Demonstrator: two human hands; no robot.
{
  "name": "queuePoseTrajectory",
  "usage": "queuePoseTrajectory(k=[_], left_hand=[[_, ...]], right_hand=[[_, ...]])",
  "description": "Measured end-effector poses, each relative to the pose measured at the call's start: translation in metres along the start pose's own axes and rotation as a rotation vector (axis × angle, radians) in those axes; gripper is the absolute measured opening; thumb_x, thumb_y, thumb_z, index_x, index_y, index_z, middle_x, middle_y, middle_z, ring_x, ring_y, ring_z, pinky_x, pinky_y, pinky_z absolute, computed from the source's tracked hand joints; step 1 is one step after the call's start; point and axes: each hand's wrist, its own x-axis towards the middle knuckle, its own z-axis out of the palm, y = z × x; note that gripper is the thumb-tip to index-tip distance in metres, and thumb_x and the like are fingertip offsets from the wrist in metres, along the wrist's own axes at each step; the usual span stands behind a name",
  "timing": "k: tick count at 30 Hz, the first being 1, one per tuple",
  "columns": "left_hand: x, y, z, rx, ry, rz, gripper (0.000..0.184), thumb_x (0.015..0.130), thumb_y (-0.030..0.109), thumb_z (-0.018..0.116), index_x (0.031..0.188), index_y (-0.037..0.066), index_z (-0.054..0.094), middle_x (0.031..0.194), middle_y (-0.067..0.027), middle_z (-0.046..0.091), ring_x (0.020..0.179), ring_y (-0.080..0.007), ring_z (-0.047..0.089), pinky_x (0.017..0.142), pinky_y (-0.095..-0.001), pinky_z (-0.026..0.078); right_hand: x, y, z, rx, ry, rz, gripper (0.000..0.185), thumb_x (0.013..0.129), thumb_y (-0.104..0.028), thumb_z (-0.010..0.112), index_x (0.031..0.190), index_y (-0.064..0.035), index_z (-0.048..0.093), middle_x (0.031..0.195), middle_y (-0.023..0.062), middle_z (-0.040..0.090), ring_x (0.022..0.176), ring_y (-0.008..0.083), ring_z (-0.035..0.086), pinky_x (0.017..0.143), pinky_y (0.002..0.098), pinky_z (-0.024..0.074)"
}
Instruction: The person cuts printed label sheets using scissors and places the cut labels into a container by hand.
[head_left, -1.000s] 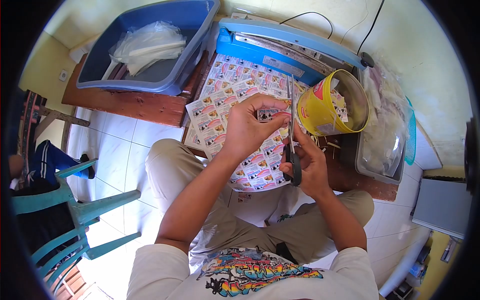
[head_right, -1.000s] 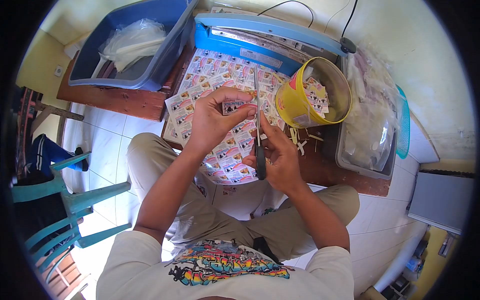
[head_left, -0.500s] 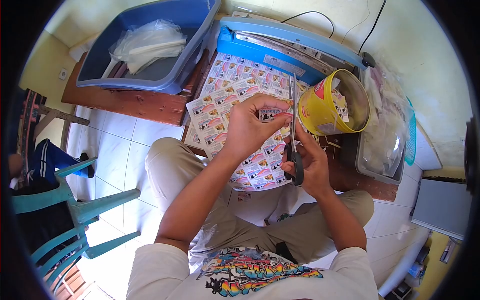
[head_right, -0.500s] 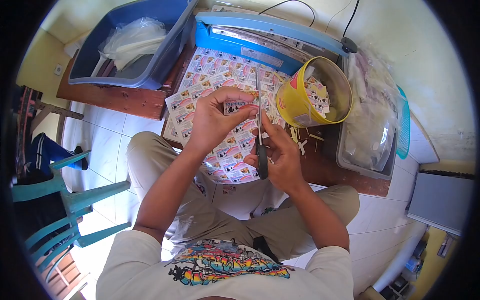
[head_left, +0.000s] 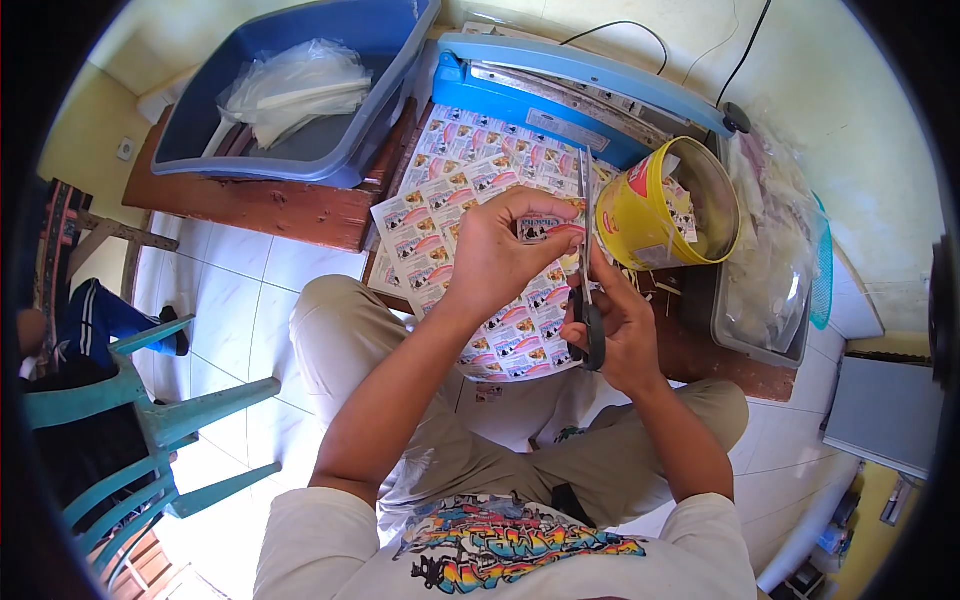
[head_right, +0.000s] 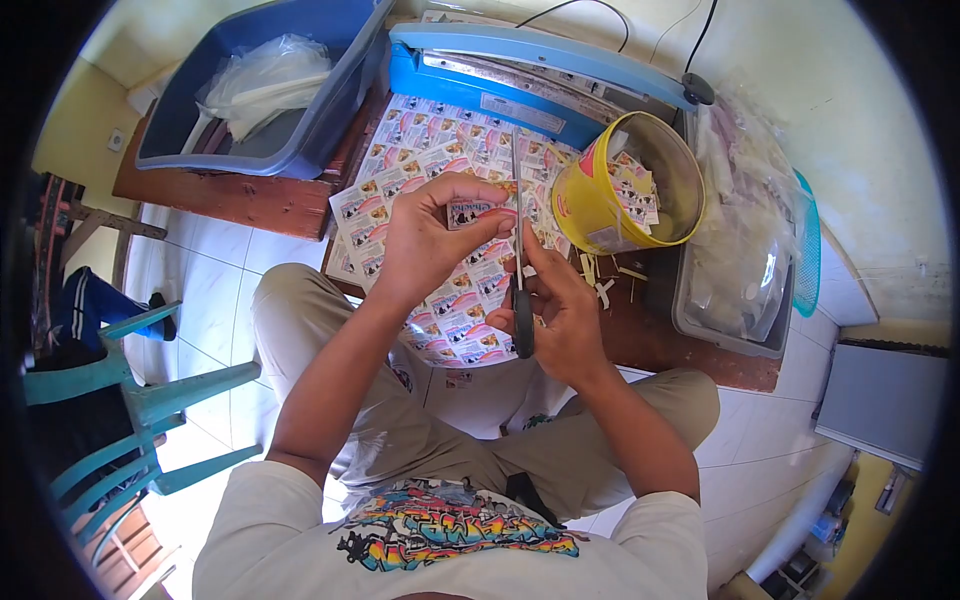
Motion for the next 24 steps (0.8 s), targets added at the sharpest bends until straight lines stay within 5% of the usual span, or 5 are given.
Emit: queuePoseTrajectory(k=[12, 21, 24], left_hand=[[0.0002, -0.0008, -0.0001, -0.018, -0.001, -0.029, 0.027, 0.083, -0.001, 0.086, 0.108, -0.002, 0.075, 0.107, -0.0099, 0.076, 0.101, -0.0143, 0.071, 0.092, -0.0291, 0.057], [0.0005, -0.0003, -0.0021, 0.029, -0.017, 0.012, 0.026, 0.085, 0.0, 0.084, 0.11, -0.002, 0.074, 0.108, -0.01, 0.075, 0.101, -0.0137, 0.071, 0.089, -0.0287, 0.059], [0.0011, 0.0055, -0.0013, -0.058, -0.008, -0.115, 0.026, 0.088, 0.002, 0.082, 0.112, -0.002, 0.073, 0.111, -0.0098, 0.073, 0.101, -0.0128, 0.071, 0.085, -0.0287, 0.061]], right_hand=[[0.0007, 0.0, 0.001, -0.027, 0.004, -0.006, 0.103, 0.079, -0.003, 0.091, 0.164, -0.0053, 0.032, 0.133, 0.0124, 0.054, 0.101, 0.0137, 0.064, 0.086, 0.0265, 0.0611], [0.0012, 0.0019, -0.0005, -0.021, 0.035, 0.039, 0.105, 0.075, 0.0, 0.092, 0.163, -0.0077, 0.036, 0.129, 0.0107, 0.057, 0.088, 0.0097, 0.061, 0.078, 0.0225, 0.0591], [0.0015, 0.0043, -0.0021, -0.019, 0.06, 0.002, 0.103, 0.075, 0.001, 0.091, 0.163, -0.008, 0.037, 0.128, 0.0108, 0.058, 0.089, 0.01, 0.063, 0.076, 0.0235, 0.0589]])
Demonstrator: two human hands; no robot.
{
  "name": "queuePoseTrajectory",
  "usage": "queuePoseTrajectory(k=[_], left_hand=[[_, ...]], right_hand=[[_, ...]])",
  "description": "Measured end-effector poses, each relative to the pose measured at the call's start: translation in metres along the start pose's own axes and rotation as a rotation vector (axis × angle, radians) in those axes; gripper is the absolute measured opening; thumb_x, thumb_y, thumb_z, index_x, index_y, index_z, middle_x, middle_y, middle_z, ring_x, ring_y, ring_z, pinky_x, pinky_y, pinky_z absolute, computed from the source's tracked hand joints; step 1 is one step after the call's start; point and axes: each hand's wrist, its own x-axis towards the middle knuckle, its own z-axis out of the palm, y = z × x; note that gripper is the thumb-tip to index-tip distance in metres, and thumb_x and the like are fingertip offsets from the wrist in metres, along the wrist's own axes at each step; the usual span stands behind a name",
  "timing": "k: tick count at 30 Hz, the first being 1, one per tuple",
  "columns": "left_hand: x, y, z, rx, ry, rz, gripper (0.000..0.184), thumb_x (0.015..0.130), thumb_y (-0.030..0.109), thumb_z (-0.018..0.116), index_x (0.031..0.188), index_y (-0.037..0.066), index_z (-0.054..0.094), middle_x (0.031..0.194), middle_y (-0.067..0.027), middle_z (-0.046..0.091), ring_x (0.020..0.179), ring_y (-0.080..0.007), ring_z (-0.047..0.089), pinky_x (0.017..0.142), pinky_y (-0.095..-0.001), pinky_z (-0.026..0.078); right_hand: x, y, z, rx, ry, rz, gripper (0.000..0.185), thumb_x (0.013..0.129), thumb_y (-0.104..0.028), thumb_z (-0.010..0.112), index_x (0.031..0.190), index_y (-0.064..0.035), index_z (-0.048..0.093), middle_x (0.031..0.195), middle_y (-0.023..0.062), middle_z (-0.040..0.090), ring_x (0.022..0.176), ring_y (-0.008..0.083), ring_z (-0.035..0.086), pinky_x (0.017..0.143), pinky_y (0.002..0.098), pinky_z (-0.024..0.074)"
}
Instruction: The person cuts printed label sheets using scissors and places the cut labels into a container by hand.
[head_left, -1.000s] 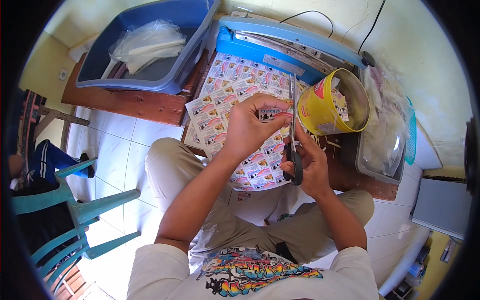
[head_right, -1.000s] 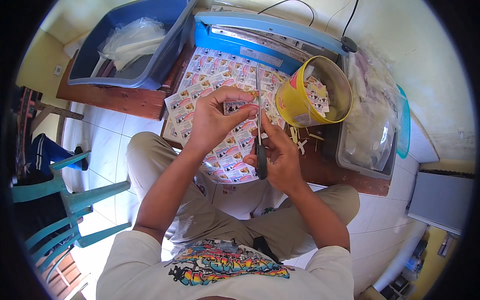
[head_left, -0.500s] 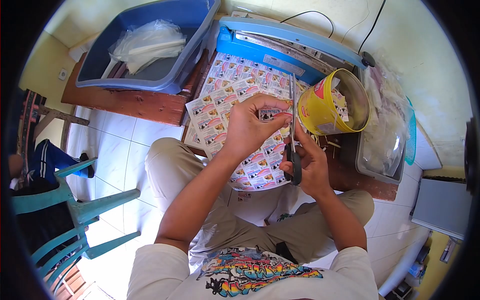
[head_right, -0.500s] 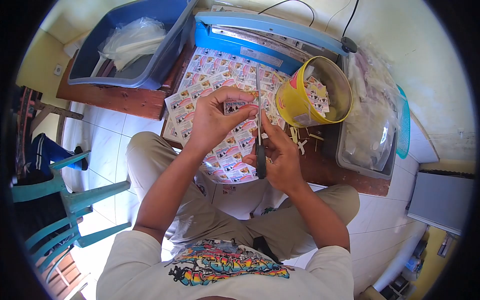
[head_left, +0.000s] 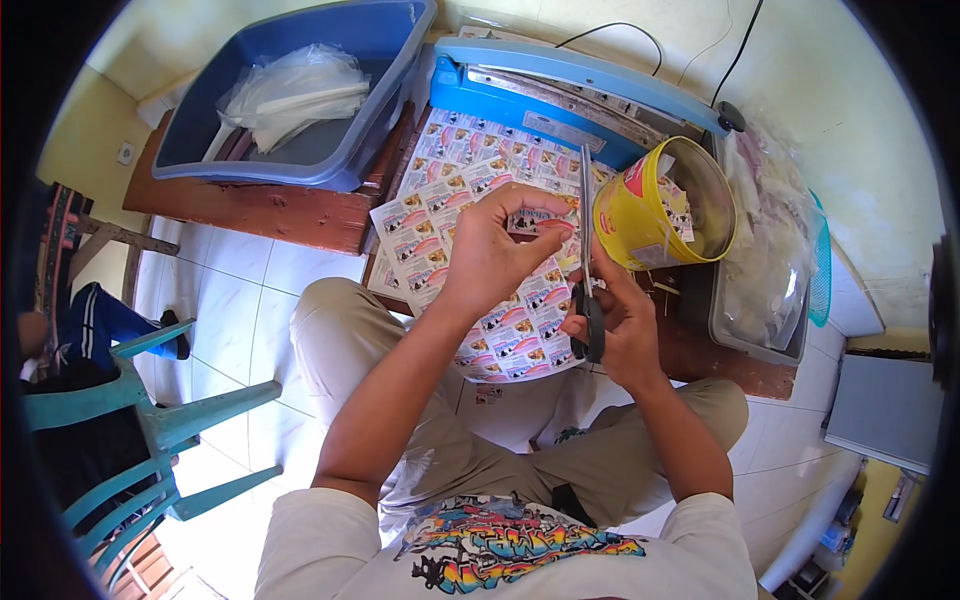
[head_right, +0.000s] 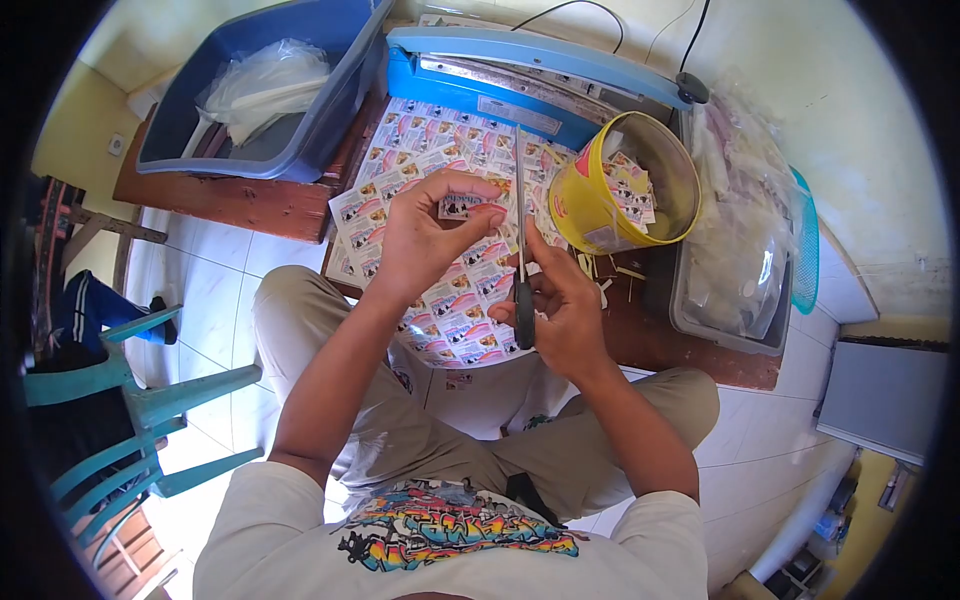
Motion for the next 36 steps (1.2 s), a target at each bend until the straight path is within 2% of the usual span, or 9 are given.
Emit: queuePoseTrajectory(k=[3, 6, 8, 12, 14, 17, 20, 27, 36], left_hand=[[0.002, 0.0, -0.001, -0.053, -0.001, 0.006, 0.024, 0.092, 0.001, 0.078, 0.115, -0.002, 0.071, 0.113, -0.0091, 0.071, 0.097, -0.0125, 0.071, 0.081, -0.0287, 0.063], [0.002, -0.003, -0.002, -0.112, 0.006, 0.023, 0.021, 0.094, -0.001, 0.075, 0.115, -0.002, 0.071, 0.113, -0.0086, 0.071, 0.093, -0.0128, 0.072, 0.08, -0.0278, 0.062], [0.002, -0.002, -0.001, -0.05, 0.029, 0.062, 0.02, 0.095, -0.002, 0.073, 0.116, -0.001, 0.072, 0.112, -0.0072, 0.072, 0.09, -0.0111, 0.071, 0.077, -0.0256, 0.06], [0.004, -0.005, -0.003, -0.055, 0.046, 0.052, 0.021, 0.095, -0.001, 0.073, 0.116, 0.001, 0.072, 0.105, -0.0042, 0.073, 0.084, -0.0063, 0.068, 0.071, -0.0225, 0.056], [0.004, -0.001, -0.004, 0.011, 0.08, 0.065, 0.02, 0.091, -0.001, 0.075, 0.111, 0.003, 0.075, 0.088, -0.0042, 0.074, 0.073, -0.0063, 0.068, 0.066, -0.024, 0.055], [0.004, -0.002, -0.007, 0.08, 0.055, 0.049, 0.021, 0.095, 0.003, 0.076, 0.115, 0.002, 0.073, 0.089, 0.0015, 0.072, 0.071, -0.0008, 0.058, 0.063, -0.0195, 0.046], [0.005, -0.003, -0.006, 0.142, 0.105, 0.083, 0.02, 0.09, 0.006, 0.079, 0.109, 0.003, 0.076, 0.077, -0.002, 0.073, 0.066, -0.0045, 0.065, 0.063, -0.0237, 0.052], [0.004, -0.004, 0.0, 0.056, 0.105, 0.109, 0.012, 0.093, 0.004, 0.076, 0.105, 0.003, 0.076, 0.078, -0.003, 0.073, 0.067, -0.0057, 0.067, 0.062, -0.0237, 0.053], [0.003, -0.002, -0.003, 0.062, 0.09, 0.116, 0.013, 0.095, 0.002, 0.074, 0.107, 0.002, 0.076, 0.079, -0.0027, 0.073, 0.07, -0.0054, 0.067, 0.064, -0.0244, 0.054]], right_hand=[[0.003, -0.008, -0.001, -0.091, 0.043, 0.013, 0.098, 0.078, -0.004, 0.091, 0.162, -0.0088, 0.04, 0.126, 0.012, 0.059, 0.087, 0.0095, 0.064, 0.075, 0.0253, 0.0588], [0.005, -0.012, -0.005, -0.431, 0.053, 0.104, 0.093, 0.078, -0.012, 0.092, 0.159, -0.0083, 0.045, 0.123, 0.0158, 0.061, 0.089, 0.0163, 0.068, 0.078, 0.03, 0.0585], [0.005, -0.001, -0.011, -0.807, 0.024, 0.0, 0.09, 0.076, -0.017, 0.093, 0.155, -0.0065, 0.05, 0.119, 0.0177, 0.061, 0.088, 0.0203, 0.066, 0.079, 0.0323, 0.0564], [0.002, 0.017, -0.015, -0.893, 0.024, -0.119, 0.088, 0.073, -0.011, 0.091, 0.153, -0.0079, 0.053, 0.114, 0.0195, 0.061, 0.089, 0.0298, 0.067, 0.08, 0.0382, 0.0562], [0.001, 0.013, -0.012, -0.968, -0.033, 0.046, 0.087, 0.075, -0.005, 0.083, 0.155, -0.0087, 0.049, 0.127, 0.022, 0.057, 0.103, 0.0389, 0.068, 0.088, 0.046, 0.058], [0.001, 0.014, -0.01, -1.06, -0.052, 0.078, 0.086, 0.076, -0.007, 0.083, 0.155, -0.0095, 0.048, 0.133, 0.0227, 0.054, 0.106, 0.0417, 0.068, 0.09, 0.0481, 0.0581], [0.002, 0.019, -0.01, -1.053, -0.118, 0.176, 0.085, 0.078, -0.01, 0.082, 0.155, -0.0095, 0.047, 0.135, 0.0224, 0.053, 0.109, 0.0426, 0.067, 0.091, 0.0493, 0.0582], [0.001, 0.018, 0.001, -1.192, -0.101, 0.114, 0.081, 0.081, -0.012, 0.076, 0.156, -0.0095, 0.045, 0.134, 0.0227, 0.053, 0.111, 0.042, 0.067, 0.092, 0.0492, 0.0581], [0.006, 0.022, 0.015, -1.227, -0.077, 0.17, 0.071, 0.086, -0.008, 0.066, 0.153, 0.0008, 0.044, 0.132, 0.0264, 0.053, 0.111, 0.0442, 0.067, 0.093, 0.0517, 0.0573]])
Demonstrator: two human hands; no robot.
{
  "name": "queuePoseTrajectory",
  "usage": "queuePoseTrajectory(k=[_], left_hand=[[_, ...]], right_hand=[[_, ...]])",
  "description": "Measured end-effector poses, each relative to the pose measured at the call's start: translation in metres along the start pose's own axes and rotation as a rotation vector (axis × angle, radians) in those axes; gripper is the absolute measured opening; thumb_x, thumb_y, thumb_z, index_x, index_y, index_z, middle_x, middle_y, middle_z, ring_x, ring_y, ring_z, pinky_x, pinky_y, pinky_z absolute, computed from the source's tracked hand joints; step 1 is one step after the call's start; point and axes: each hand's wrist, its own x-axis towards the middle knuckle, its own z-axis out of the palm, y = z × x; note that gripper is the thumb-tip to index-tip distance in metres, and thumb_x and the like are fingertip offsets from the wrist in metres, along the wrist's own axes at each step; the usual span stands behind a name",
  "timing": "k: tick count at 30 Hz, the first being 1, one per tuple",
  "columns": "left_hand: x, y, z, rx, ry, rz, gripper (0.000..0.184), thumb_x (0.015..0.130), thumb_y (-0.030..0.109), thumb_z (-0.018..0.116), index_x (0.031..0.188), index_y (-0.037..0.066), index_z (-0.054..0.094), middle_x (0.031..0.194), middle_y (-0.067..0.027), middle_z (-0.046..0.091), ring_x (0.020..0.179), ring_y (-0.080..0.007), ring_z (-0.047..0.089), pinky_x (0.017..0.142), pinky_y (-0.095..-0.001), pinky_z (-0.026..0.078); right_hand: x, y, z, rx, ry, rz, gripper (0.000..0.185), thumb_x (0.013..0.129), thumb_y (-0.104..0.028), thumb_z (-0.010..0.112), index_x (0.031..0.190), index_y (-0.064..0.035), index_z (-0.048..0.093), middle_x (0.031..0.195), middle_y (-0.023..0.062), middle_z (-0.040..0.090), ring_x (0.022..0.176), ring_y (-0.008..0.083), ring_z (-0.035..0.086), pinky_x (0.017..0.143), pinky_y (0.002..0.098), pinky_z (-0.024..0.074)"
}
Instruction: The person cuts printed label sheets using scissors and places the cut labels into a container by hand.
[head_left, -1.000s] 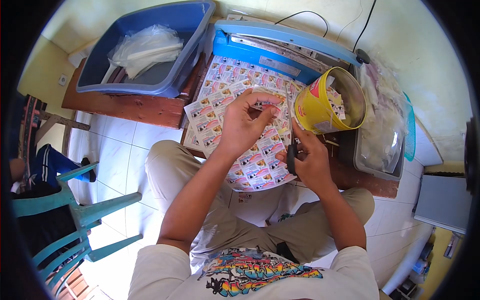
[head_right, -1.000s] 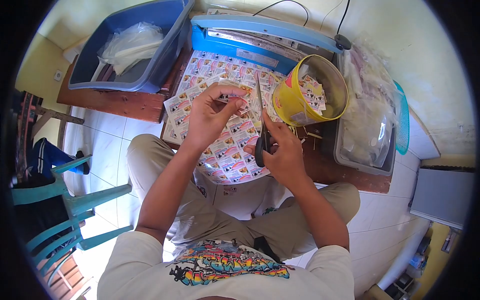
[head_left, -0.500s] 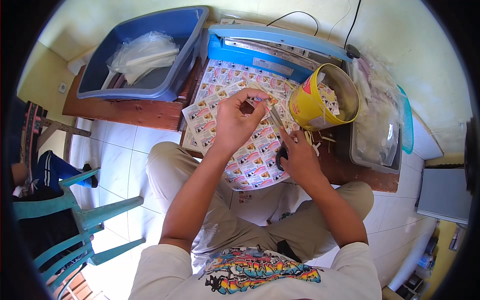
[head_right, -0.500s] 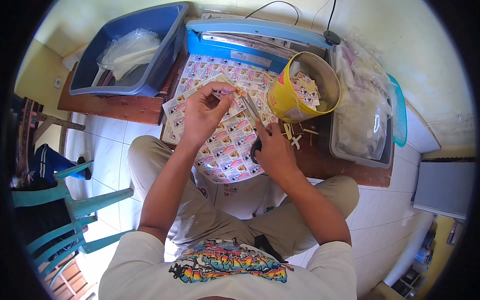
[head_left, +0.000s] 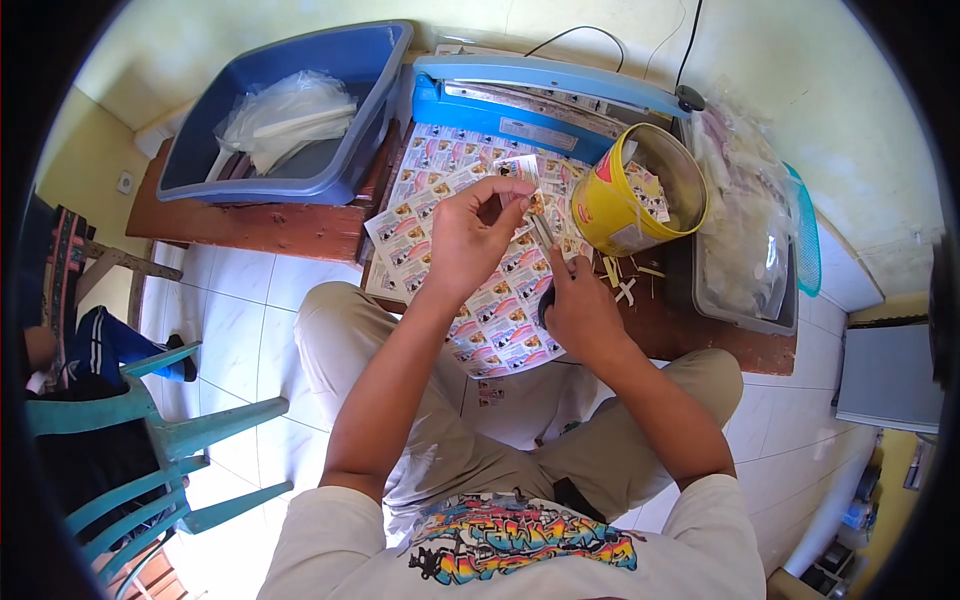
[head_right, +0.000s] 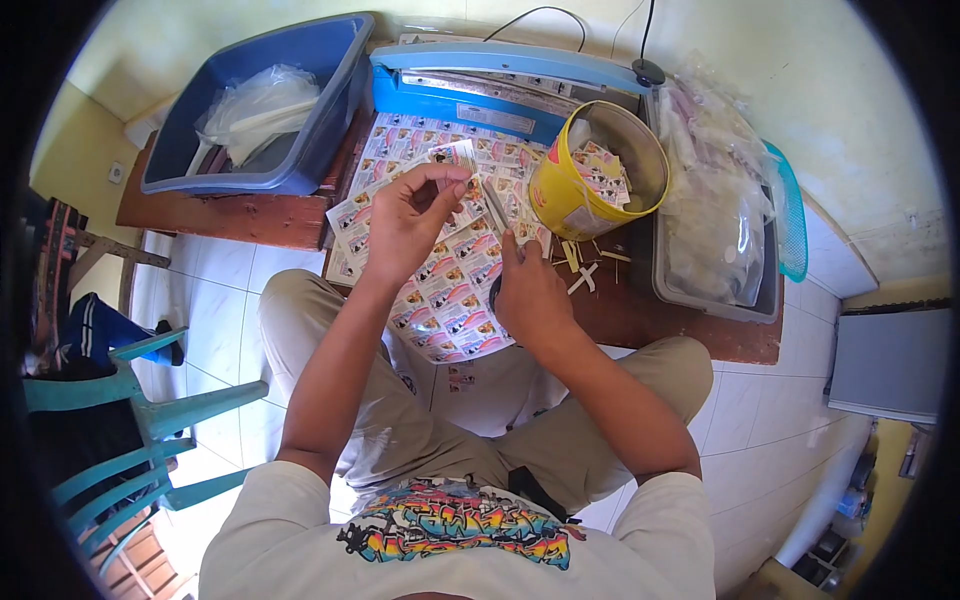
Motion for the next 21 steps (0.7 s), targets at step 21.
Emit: queuePoseTrajectory(k=[21], left_hand=[[-0.006, 0.008, -0.006, -0.197, -0.026, -0.103, 0.017, 0.097, 0.004, 0.074, 0.113, -0.003, 0.071, 0.092, -0.0081, 0.076, 0.082, -0.0116, 0.072, 0.075, -0.0278, 0.06]], right_hand=[[-0.016, 0.003, -0.034, 0.958, -0.047, -0.008, 0.092, 0.083, -0.009, 0.085, 0.162, -0.0032, 0.037, 0.123, 0.0143, 0.055, 0.094, 0.0198, 0.063, 0.085, 0.0321, 0.0562]])
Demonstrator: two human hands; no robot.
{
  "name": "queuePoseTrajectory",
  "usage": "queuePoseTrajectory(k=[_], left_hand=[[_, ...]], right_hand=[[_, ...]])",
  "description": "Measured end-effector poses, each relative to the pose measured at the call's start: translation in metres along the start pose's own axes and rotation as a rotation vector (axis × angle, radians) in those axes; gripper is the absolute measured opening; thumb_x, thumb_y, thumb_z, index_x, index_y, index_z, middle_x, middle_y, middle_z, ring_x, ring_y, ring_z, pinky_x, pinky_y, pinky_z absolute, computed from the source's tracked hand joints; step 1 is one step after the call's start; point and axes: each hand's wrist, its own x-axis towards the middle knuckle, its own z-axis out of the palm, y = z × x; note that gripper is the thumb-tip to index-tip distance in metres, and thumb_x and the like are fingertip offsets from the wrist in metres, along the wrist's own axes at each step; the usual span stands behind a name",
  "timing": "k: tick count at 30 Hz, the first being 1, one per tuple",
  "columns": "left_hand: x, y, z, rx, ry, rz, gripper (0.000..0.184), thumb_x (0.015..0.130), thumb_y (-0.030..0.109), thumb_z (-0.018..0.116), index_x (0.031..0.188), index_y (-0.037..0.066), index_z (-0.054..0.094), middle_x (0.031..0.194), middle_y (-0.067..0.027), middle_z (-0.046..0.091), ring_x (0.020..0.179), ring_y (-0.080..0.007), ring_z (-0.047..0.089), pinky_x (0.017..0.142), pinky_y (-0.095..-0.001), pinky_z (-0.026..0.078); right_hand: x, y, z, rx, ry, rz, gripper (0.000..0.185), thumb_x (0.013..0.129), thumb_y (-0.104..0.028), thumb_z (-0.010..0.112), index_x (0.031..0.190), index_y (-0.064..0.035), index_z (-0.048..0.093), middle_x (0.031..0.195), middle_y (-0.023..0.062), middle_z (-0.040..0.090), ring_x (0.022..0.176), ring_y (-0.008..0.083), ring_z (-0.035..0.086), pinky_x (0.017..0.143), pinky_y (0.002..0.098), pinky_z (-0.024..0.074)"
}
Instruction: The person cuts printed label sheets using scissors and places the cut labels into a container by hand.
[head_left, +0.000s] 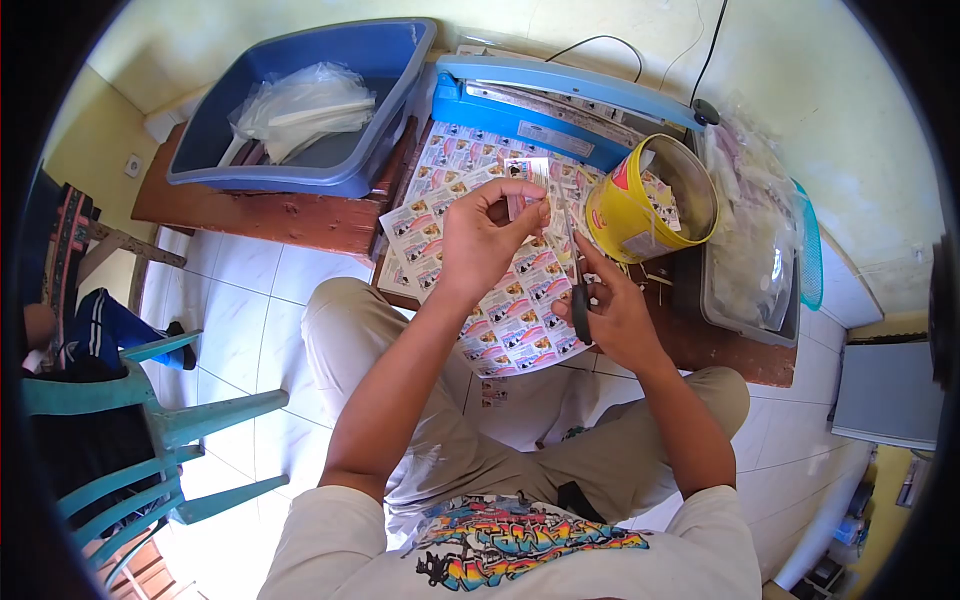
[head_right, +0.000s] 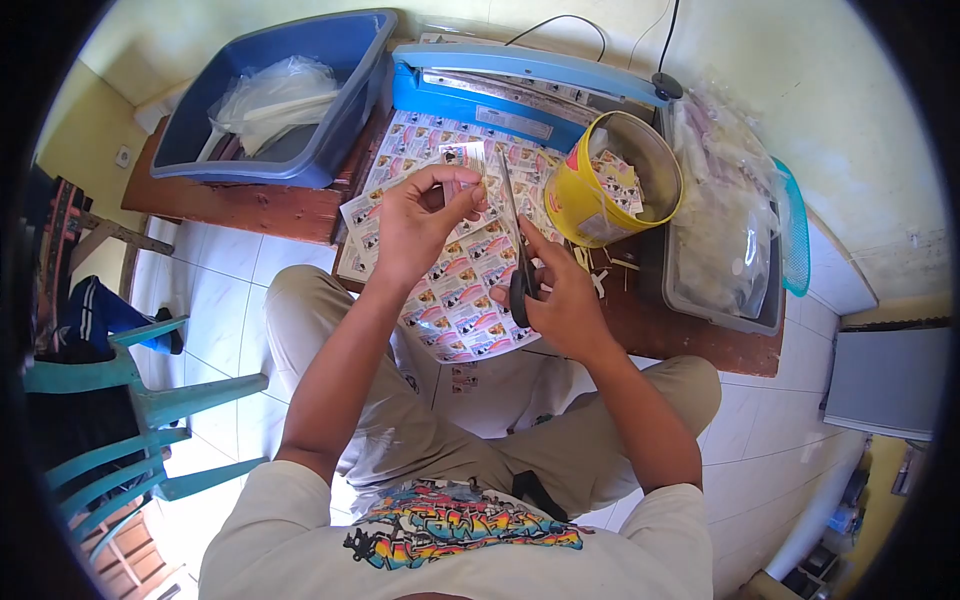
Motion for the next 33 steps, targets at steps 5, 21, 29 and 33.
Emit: queuePoseTrajectory(k=[5, 21, 29, 33], left_hand=[[0.001, 0.0, 0.003, -0.097, 0.047, 0.0, 0.019, 0.095, 0.002, 0.076, 0.113, -0.002, 0.072, 0.094, -0.0098, 0.077, 0.085, -0.0137, 0.074, 0.077, -0.0288, 0.063], [0.002, 0.0, 0.004, 0.014, 0.027, 0.004, 0.022, 0.092, -0.005, 0.077, 0.114, -0.005, 0.072, 0.099, -0.0116, 0.077, 0.089, -0.0147, 0.074, 0.083, -0.0294, 0.063], [0.002, -0.002, 0.002, 0.065, 0.018, 0.021, 0.022, 0.092, -0.007, 0.075, 0.114, -0.006, 0.072, 0.099, -0.0122, 0.077, 0.091, -0.0152, 0.074, 0.084, -0.0289, 0.063], [0.001, -0.001, 0.003, 0.052, 0.022, 0.01, 0.022, 0.092, -0.007, 0.075, 0.114, -0.006, 0.072, 0.1, -0.0117, 0.076, 0.091, -0.015, 0.074, 0.084, -0.0287, 0.063]], right_hand=[[-0.009, -0.011, 0.004, 0.342, -0.039, -0.089, 0.099, 0.081, -0.004, 0.088, 0.164, -0.0062, 0.034, 0.128, 0.0083, 0.051, 0.095, 0.0136, 0.061, 0.083, 0.0271, 0.0551], [-0.008, -0.005, 0.008, 0.396, -0.114, -0.159, 0.101, 0.081, -0.005, 0.089, 0.165, -0.0086, 0.032, 0.127, 0.0079, 0.05, 0.101, 0.0153, 0.06, 0.086, 0.0282, 0.0563], [-0.007, -0.004, 0.009, 0.378, -0.119, -0.17, 0.102, 0.081, 0.002, 0.086, 0.166, -0.0114, 0.031, 0.124, 0.0055, 0.049, 0.099, 0.0137, 0.059, 0.086, 0.0267, 0.0557], [-0.009, -0.007, 0.01, 0.364, -0.116, -0.156, 0.102, 0.082, 0.003, 0.085, 0.166, -0.0122, 0.031, 0.122, 0.0042, 0.049, 0.098, 0.0132, 0.058, 0.085, 0.026, 0.0553]])
